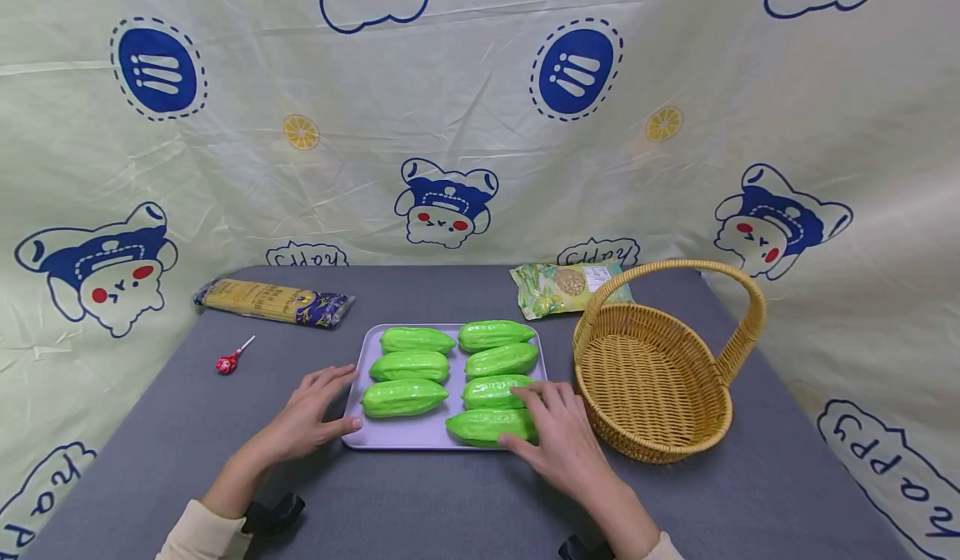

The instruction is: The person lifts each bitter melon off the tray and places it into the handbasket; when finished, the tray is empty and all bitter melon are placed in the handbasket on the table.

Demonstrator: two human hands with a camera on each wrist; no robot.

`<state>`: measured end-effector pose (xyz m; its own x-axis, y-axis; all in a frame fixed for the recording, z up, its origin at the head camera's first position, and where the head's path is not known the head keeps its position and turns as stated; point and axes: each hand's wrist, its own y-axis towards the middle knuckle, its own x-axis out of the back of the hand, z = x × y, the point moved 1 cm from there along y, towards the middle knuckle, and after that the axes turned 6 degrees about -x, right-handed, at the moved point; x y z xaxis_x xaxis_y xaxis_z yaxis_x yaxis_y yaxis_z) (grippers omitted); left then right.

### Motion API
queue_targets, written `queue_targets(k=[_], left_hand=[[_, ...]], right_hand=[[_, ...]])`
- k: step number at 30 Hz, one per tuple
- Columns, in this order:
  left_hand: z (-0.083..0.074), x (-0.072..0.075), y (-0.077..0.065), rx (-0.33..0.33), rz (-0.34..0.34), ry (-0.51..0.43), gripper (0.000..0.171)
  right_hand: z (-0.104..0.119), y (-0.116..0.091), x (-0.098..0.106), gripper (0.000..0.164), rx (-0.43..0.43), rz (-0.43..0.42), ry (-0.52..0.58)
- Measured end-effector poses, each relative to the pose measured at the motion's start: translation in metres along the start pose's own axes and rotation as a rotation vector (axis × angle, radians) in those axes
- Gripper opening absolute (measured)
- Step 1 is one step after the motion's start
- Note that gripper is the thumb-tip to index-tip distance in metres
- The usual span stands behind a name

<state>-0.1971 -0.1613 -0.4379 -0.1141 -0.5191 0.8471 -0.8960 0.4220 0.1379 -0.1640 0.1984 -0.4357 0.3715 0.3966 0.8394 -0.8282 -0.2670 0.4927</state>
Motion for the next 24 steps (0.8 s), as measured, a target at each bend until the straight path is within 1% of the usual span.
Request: queue_targets(k=[4, 8, 11, 17, 24], left_hand=[[0.002, -0.001, 0.001, -0.023, 0.001, -0.004, 0.070], [0.003, -0.003, 0.001, -0.031, 0.007, -0.008, 0.070], [0.005, -0.004, 0.001, -0.020, 0.020, -0.020, 0.070], [0.011, -0.007, 0.002, 0.000, 0.069, -0.032, 0.072], [0.013, -0.009, 0.002, -0.002, 0.073, -0.030, 0.070]], right_hand=[[0.000, -0.001, -0.002, 0.061, 0.007, 0.018, 0.022], [0.000, -0.003, -0.002, 0.060, 0.021, 0.030, 0.035], [-0.001, -0.003, -0.004, 0.059, 0.018, 0.047, 0.038], [-0.002, -0.003, -0.007, 0.056, 0.009, 0.080, 0.040], [-0.004, -0.004, -0.009, 0.054, 0.005, 0.088, 0.050]])
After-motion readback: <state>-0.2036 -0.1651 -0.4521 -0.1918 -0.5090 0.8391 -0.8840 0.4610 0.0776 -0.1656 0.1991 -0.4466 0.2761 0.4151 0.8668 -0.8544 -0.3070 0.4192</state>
